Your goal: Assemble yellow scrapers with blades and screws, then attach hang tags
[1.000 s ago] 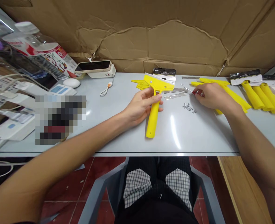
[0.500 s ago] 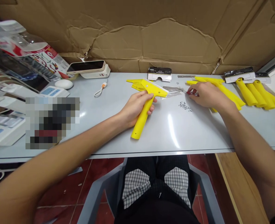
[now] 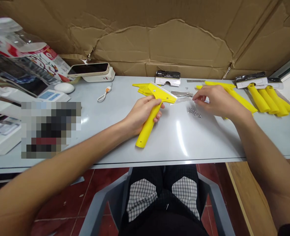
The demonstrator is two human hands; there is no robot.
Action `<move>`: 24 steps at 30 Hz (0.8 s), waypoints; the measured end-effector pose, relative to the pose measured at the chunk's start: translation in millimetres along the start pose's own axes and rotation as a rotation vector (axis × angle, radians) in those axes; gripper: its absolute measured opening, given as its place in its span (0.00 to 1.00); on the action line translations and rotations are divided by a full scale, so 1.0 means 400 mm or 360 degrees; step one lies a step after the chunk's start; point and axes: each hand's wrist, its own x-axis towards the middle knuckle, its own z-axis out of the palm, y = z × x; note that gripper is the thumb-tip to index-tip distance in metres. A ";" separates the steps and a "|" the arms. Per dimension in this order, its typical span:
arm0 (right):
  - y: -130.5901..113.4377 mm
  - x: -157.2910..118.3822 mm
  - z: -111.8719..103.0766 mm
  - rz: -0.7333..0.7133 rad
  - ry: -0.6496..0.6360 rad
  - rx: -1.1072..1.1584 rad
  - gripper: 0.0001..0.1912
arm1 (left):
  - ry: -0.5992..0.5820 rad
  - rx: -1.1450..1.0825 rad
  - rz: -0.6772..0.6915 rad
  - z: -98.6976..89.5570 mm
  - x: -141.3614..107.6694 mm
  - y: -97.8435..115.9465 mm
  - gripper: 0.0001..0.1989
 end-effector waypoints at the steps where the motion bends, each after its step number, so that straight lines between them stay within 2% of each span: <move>1: -0.006 -0.002 0.000 -0.0052 -0.0050 0.0044 0.13 | -0.0008 0.0010 0.0011 0.000 -0.001 0.000 0.07; 4: -0.005 0.000 0.014 -0.0178 -0.0203 0.0111 0.13 | -0.0037 0.0053 0.0052 -0.001 -0.003 -0.002 0.06; 6: 0.003 0.004 0.029 -0.0231 -0.0237 0.0129 0.12 | -0.0053 0.0089 0.0072 -0.002 -0.004 -0.002 0.04; 13: -0.002 0.006 0.061 -0.0258 -0.0109 0.0174 0.10 | -0.0097 0.0147 0.0146 -0.004 -0.012 -0.002 0.03; 24: 0.005 0.009 0.079 -0.0282 -0.0126 0.0009 0.12 | -0.0117 0.0255 0.0236 -0.004 -0.014 -0.008 0.04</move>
